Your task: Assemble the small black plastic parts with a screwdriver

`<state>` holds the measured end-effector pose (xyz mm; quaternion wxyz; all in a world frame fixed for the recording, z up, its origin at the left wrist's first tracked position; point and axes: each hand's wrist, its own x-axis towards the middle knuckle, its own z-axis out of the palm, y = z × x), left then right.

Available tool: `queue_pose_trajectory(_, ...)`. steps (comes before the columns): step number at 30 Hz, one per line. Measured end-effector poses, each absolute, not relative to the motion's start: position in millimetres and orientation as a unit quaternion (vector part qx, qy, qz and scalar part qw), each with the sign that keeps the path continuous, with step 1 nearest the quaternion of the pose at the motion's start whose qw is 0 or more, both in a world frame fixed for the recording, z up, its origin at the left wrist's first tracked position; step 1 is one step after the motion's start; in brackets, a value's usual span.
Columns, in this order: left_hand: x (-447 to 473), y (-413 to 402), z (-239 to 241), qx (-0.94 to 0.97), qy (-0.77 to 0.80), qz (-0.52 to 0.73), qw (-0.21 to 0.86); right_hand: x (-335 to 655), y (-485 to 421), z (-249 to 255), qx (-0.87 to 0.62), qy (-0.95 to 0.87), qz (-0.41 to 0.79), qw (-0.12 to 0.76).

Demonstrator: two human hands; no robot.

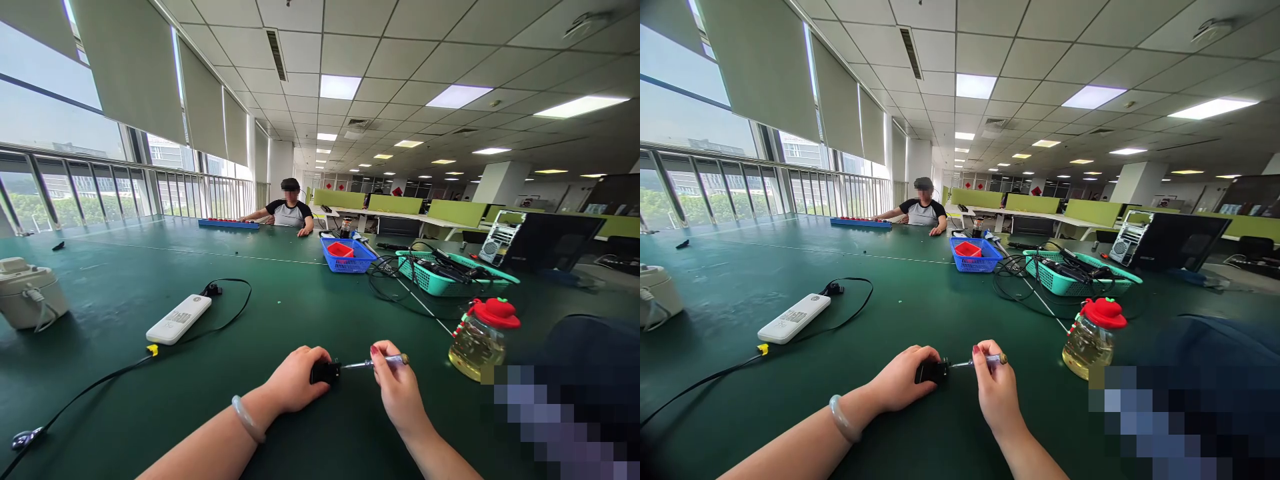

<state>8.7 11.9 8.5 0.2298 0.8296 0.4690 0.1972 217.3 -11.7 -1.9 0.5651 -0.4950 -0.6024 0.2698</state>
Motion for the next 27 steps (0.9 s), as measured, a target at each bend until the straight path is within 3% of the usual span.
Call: queue_pose_trajectory(27,11.0,4.2,10.8,0.885,0.376,0.167,0.219,210.8,-16.2,3.6,-0.485,-0.647,0.274,0.521)
